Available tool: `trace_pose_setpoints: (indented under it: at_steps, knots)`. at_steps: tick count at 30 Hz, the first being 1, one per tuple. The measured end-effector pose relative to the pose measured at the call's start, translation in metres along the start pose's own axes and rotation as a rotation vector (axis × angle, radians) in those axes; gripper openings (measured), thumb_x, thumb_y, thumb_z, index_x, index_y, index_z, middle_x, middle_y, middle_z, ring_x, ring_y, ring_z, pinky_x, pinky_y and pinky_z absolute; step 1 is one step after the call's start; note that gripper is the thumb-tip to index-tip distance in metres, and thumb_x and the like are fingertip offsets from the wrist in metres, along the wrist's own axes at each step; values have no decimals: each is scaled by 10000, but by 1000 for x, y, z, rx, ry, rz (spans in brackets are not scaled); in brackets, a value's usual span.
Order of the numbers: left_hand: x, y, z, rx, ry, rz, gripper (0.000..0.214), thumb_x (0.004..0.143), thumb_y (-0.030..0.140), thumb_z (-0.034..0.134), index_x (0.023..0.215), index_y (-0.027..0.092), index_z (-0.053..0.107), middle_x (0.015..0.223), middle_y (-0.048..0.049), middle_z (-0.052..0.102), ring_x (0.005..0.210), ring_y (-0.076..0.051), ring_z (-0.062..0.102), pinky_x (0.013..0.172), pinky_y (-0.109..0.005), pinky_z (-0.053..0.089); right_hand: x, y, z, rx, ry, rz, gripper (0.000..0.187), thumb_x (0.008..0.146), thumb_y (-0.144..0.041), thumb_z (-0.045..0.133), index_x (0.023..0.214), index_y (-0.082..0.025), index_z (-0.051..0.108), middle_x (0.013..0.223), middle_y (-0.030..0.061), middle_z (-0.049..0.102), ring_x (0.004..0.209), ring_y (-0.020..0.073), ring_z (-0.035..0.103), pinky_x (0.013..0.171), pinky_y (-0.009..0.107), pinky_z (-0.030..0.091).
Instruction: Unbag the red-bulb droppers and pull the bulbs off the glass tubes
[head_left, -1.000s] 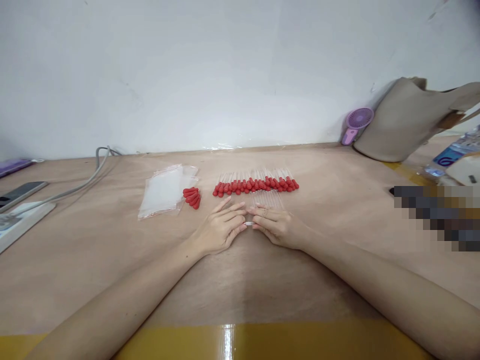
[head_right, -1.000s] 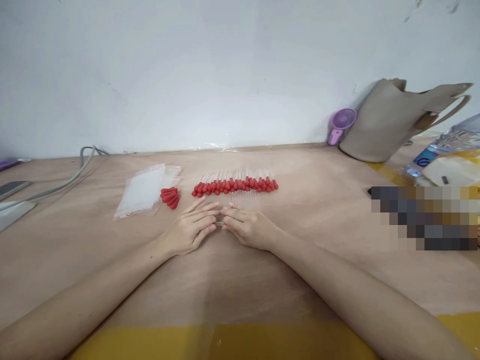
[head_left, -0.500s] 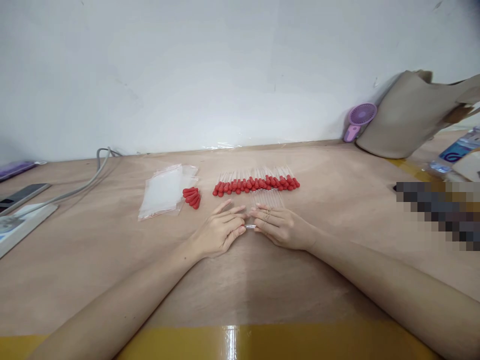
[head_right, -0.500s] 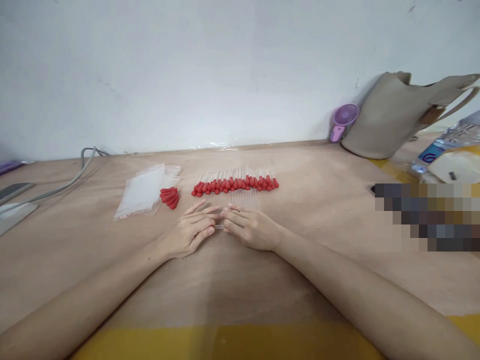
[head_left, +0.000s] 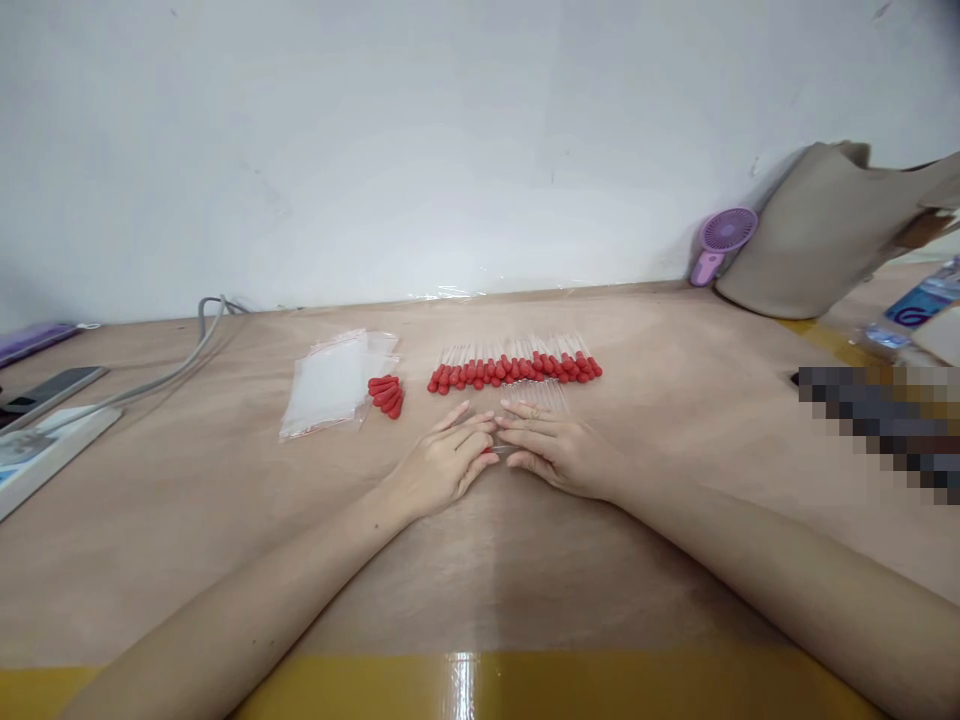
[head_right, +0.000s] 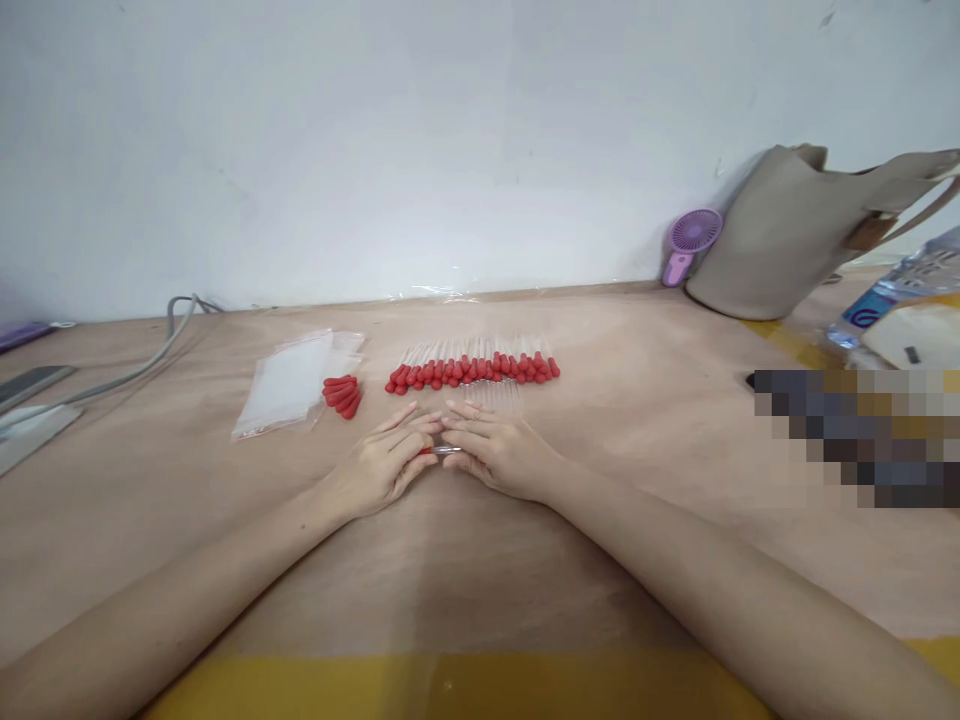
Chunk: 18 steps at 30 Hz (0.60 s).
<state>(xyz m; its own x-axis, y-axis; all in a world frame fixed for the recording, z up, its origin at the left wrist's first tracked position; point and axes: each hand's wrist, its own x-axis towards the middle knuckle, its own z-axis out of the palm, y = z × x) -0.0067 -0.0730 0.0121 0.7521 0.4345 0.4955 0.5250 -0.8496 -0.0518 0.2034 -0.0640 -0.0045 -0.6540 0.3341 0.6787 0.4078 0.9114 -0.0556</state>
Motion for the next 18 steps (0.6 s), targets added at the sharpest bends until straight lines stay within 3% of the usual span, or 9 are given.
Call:
trace_pose_setpoints:
  at_steps: [13, 18]
  knots:
    - [-1, -1, -5, -119, -121, -11, 212, 912, 219, 354, 914, 160, 558, 996, -57, 665, 1153, -167, 502, 1087, -428, 260, 2, -5, -2, -90, 36, -136, 147, 857, -166, 497, 902, -100, 620, 985, 91, 673, 1050, 170, 576, 970, 299, 464]
    - [-2, -3, -7, -194, -147, -27, 236, 916, 196, 329, 965, 157, 557, 1107, -66, 629, 1191, -161, 465, 1103, -429, 231, 3, -5, -3, -150, 68, -171, 143, 851, -160, 508, 891, -87, 624, 961, 97, 679, 1042, 176, 581, 977, 305, 460]
